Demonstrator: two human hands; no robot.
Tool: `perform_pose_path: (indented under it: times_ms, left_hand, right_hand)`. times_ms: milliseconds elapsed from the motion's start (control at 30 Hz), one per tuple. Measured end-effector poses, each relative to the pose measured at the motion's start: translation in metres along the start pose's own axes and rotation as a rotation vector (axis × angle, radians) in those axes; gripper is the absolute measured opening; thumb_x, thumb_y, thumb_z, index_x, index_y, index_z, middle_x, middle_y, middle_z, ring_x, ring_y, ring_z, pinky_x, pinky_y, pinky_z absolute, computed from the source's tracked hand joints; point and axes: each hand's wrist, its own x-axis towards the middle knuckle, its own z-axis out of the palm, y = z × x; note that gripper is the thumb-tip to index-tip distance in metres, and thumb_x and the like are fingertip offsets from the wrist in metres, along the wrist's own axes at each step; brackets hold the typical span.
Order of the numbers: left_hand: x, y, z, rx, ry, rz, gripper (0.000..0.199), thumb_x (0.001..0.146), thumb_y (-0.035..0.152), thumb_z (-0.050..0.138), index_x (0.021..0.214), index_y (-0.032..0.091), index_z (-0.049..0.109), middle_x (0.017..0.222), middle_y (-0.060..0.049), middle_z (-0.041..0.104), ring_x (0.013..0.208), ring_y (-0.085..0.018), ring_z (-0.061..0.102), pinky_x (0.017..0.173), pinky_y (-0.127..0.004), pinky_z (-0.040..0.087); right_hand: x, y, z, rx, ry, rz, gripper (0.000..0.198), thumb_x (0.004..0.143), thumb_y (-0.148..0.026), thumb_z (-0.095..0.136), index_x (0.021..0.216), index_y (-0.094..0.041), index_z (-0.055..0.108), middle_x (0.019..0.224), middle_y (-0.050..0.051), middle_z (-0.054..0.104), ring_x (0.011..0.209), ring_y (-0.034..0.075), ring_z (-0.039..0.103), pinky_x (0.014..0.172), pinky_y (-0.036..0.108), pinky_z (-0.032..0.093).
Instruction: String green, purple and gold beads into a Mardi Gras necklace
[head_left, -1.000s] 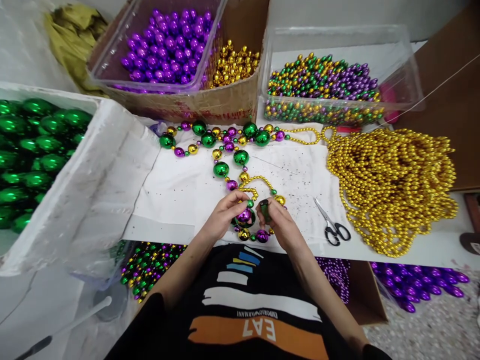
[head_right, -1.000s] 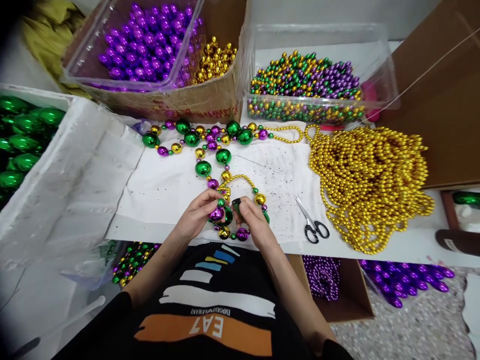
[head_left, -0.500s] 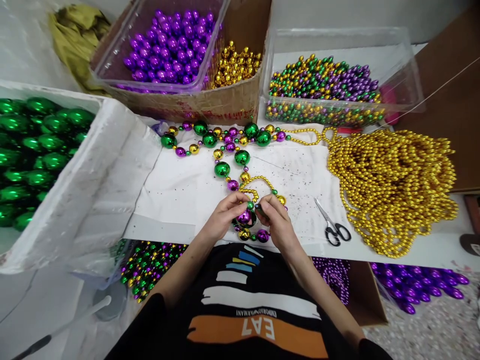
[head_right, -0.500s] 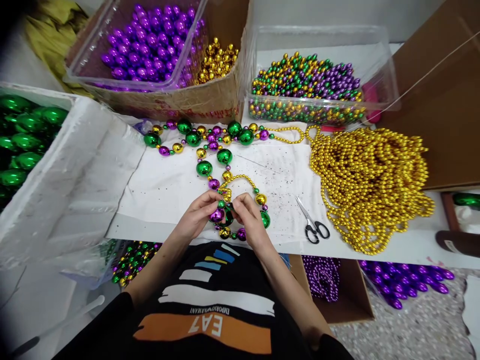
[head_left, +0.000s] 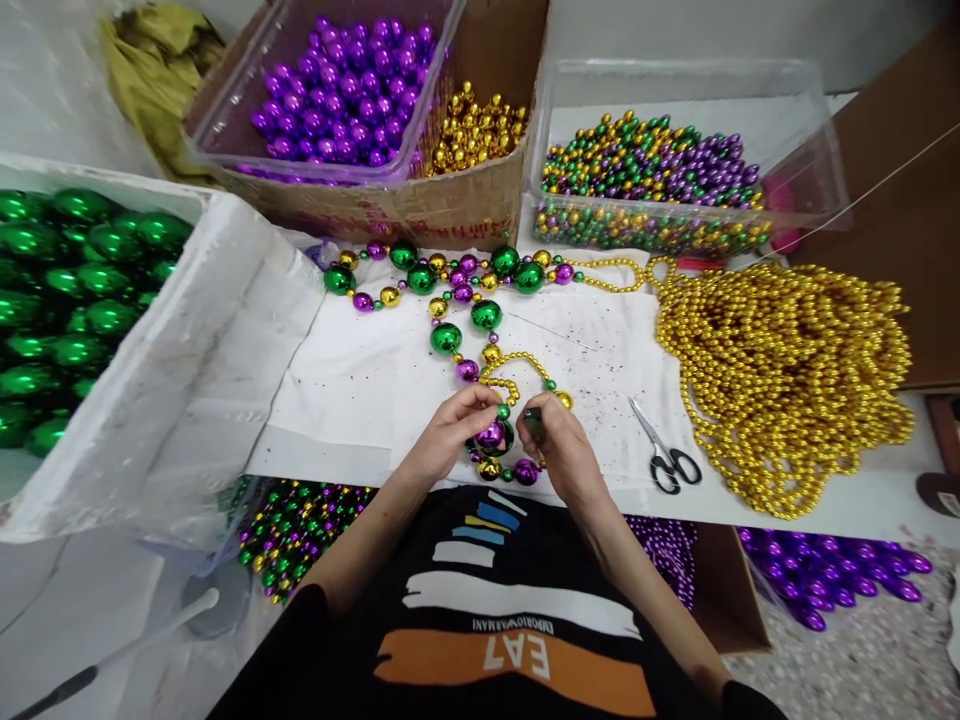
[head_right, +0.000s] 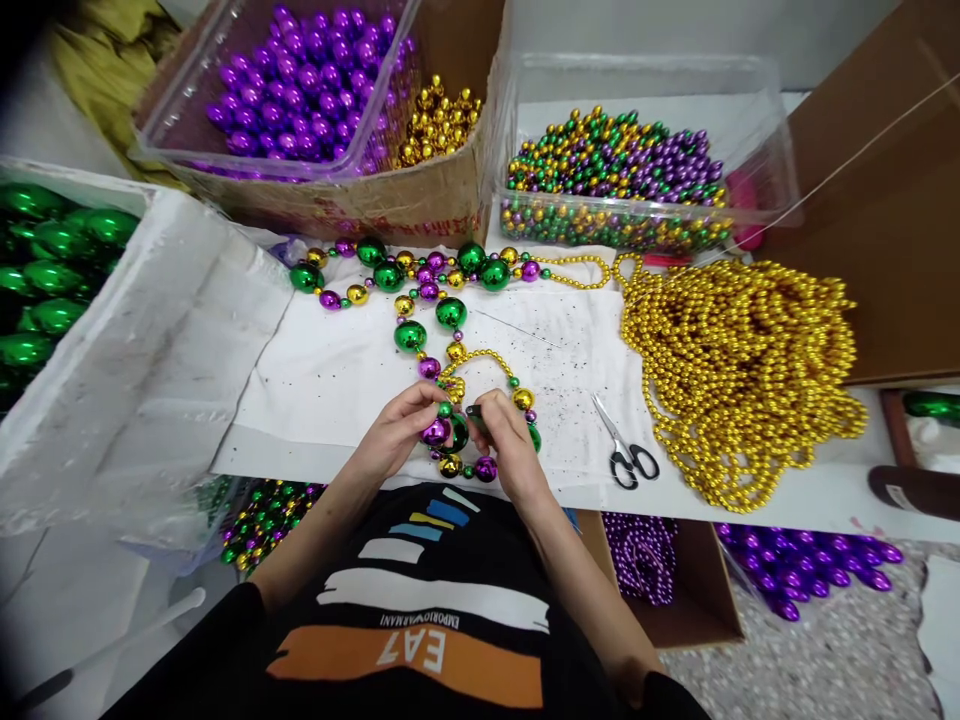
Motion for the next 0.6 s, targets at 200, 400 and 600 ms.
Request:
perform_pose_path:
  times_ms: [200, 400, 600]
  left_hand:
    - [0.001, -0.001, 0.004, -0.018, 0.009, 0.006, 0.035, 0.079, 0.045, 0.075, 0.093, 0.018, 0.060, 0.078, 0.001, 0.063, 0.063, -0.014, 0.064, 0.063, -0.027, 0.045]
    - [-0.004, -0.012, 0.019, -0.056, 0.174, 0.119, 0.025, 0.079, 0.037, 0.076, 0.091, 0.019, 0.064, 0.086, 0.000, 0.065, 0.083, -0.014, 0.062, 0.082, -0.027, 0.047]
    - [-0.009, -0.008, 0.005, 0.258, 0.220, 0.229, 0.022, 0.087, 0.040, 0.067, 0.092, 0.019, 0.066, 0.095, -0.004, 0.066, 0.091, -0.017, 0.060, 0.087, -0.031, 0.047]
  right_hand:
    - [-0.006, -0.005, -0.012, -0.093, 0.004, -0.012, 0.041, 0.089, -0.062, 0.055, 0.081, -0.022, 0.055, 0.066, -0.002, 0.050, 0.055, 0.011, 0.040, 0.048, 0.025, 0.030]
    - [-0.018, 0.012, 0.008, -0.508, 0.110, -0.204, 0.056, 0.070, -0.031, 0.080, 0.119, -0.025, 0.056, 0.108, 0.004, 0.064, 0.073, 0.015, 0.058, 0.056, 0.027, 0.046]
    - [-0.016, 0.017, -0.003, -0.865, 0.057, -0.564, 0.060, 0.072, -0.002, 0.051, 0.127, -0.026, 0.056, 0.116, 0.006, 0.069, 0.101, 0.022, 0.068, 0.084, 0.035, 0.056]
